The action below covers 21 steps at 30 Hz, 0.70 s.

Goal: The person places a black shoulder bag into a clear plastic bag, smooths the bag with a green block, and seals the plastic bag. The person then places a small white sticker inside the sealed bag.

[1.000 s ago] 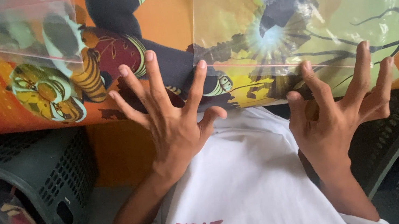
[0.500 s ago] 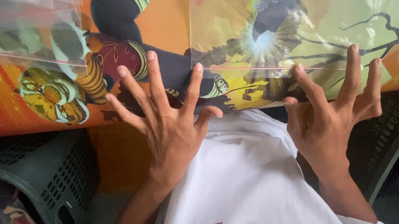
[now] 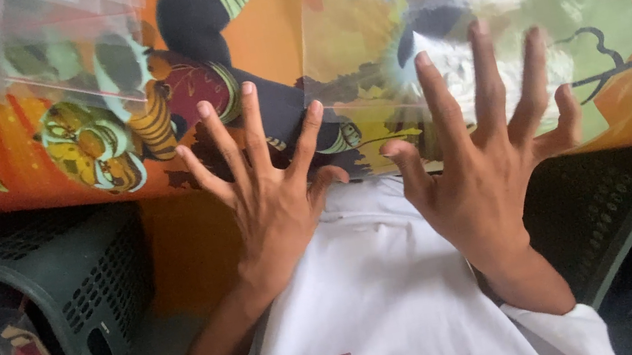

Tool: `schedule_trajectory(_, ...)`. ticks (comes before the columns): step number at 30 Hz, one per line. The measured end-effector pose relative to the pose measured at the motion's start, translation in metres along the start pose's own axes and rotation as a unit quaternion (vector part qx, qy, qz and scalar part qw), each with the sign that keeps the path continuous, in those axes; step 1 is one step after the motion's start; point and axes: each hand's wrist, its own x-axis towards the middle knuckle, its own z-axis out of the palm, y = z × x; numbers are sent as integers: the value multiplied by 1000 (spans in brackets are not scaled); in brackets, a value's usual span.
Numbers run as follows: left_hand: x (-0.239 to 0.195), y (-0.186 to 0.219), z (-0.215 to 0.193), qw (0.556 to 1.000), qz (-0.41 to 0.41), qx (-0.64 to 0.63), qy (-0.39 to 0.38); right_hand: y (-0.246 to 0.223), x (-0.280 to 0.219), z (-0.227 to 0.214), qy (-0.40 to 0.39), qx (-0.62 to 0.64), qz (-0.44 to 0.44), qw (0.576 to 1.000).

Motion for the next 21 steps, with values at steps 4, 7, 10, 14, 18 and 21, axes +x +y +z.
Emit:
schedule_trajectory(4,0,-6,14,1000,7,-14,-17,-9,37,-2,-12,-23,-46,999)
schedule_trajectory(7,2,-6,13,1000,19,-16,-4,1,79,15,-98,-46,-41,993)
schedule_trajectory(10,3,-6,14,999,28,-1,22,8,112,14,-79,52,-165,982)
schedule_trajectory(14,4,-7,15,1000,28,4,13,15,125,23,-155,68,-242,955)
schedule_trajectory(18,3,-8,14,1000,25,-3,11,15,127,25,-100,74,-294,948)
schedule_trajectory(21,5,-9,15,1000,23,-6,7,14,127,24,-86,75,-298,948)
